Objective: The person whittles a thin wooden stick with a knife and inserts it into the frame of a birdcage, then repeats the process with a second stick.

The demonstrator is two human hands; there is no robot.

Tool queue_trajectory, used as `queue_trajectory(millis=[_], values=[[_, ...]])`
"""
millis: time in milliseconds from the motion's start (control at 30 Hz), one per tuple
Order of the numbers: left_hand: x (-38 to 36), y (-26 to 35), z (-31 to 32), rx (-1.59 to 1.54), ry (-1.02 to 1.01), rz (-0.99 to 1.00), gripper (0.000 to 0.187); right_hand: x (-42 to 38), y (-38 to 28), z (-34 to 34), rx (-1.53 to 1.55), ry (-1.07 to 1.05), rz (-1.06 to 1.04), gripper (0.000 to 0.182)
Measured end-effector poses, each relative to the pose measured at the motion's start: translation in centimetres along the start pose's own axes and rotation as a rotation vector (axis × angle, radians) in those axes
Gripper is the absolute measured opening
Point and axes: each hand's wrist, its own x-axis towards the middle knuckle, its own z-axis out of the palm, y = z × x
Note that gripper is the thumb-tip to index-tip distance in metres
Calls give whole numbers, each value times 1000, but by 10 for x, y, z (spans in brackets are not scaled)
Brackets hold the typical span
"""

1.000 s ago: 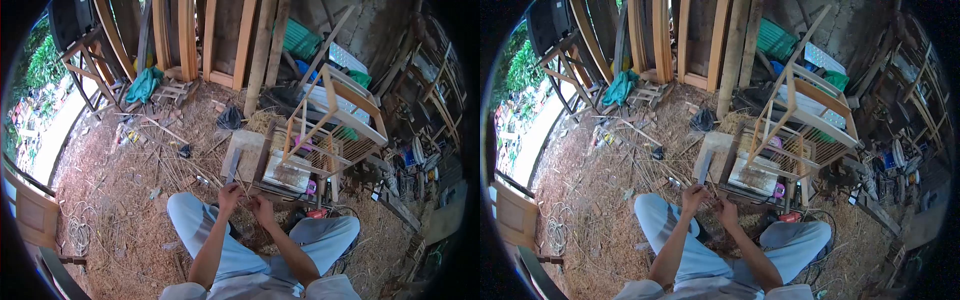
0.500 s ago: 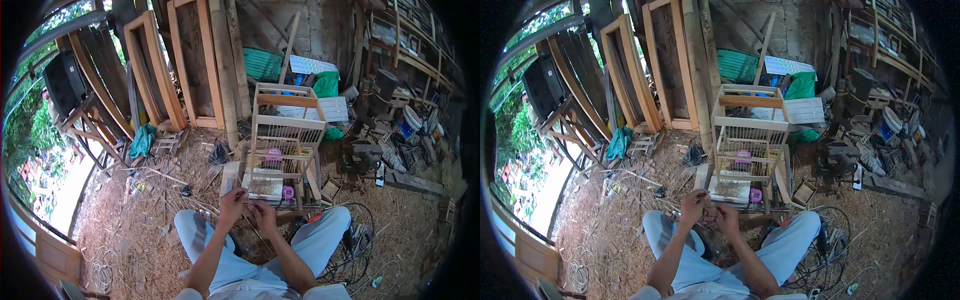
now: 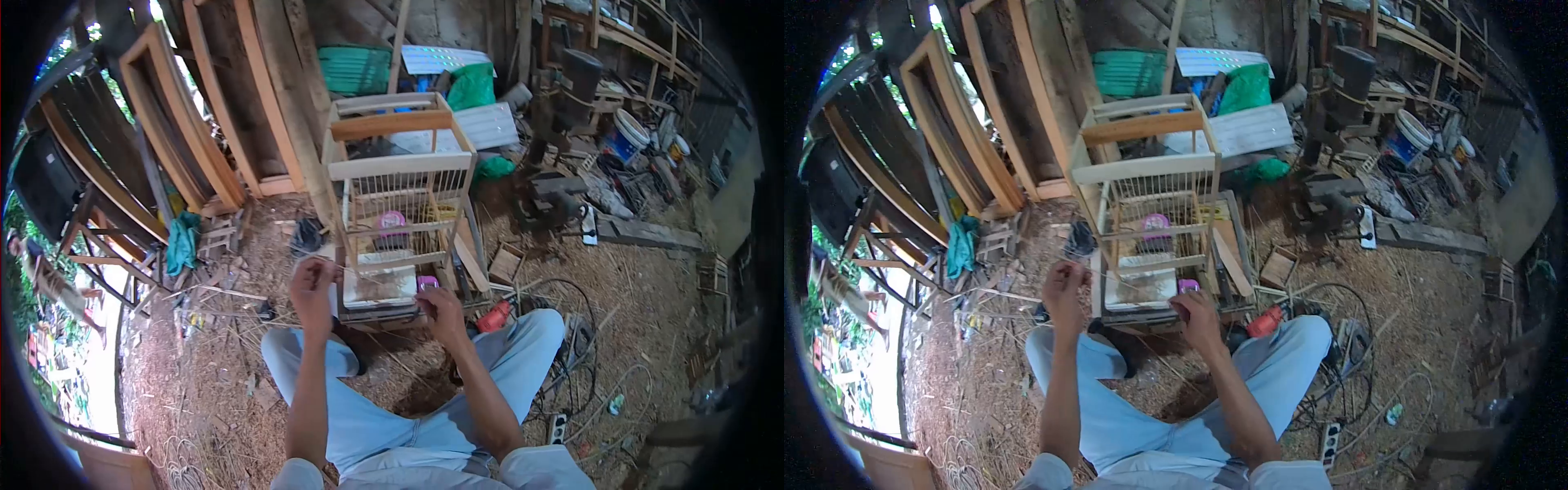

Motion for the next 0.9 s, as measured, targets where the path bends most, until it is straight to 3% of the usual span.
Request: queue_trajectory(millis=[67,133,167,233,267,333,367,433,533,600,633,667,733,767,900], values=[[1,-5,-16,-144,6,-44,14,4,5,-10,26,-49,27,16],[-2,-16,-30,-139,259,-45,17,8,18,-24,-55,-117,99,13],[-9,-20,-30,-150,249,-66,17,7,28,-30,-124,-188,96,12],[-27,-12,-27,643,839,443,17,9,44,-39,-155,-295,61,10],[-37,0,-26,639,843,425,17,9,48,-45,-167,-308,63,10],[-53,30,-24,1183,130,730,19,23,41,-54,-136,-468,2,11],[-58,20,-29,1195,146,713,19,27,43,-55,-65,-455,19,11],[-64,-5,-36,616,-602,28,19,34,52,-58,-69,-450,57,11],[-68,-6,-47,729,-696,103,18,39,62,-63,-50,-400,181,9],[-62,-10,-57,689,-672,91,16,35,78,-61,112,-263,312,9],[-59,-10,-61,645,-642,83,13,33,84,-52,140,-87,346,13],[-55,-9,-63,648,-636,80,13,31,90,-50,143,-94,343,13],[-49,1,-67,561,-630,-82,10,31,85,-44,-281,6,332,18],[-47,6,-67,528,-642,-62,11,29,80,-43,-432,-75,286,25],[-49,7,-70,501,-594,-68,12,21,87,-25,-678,-116,180,33]])
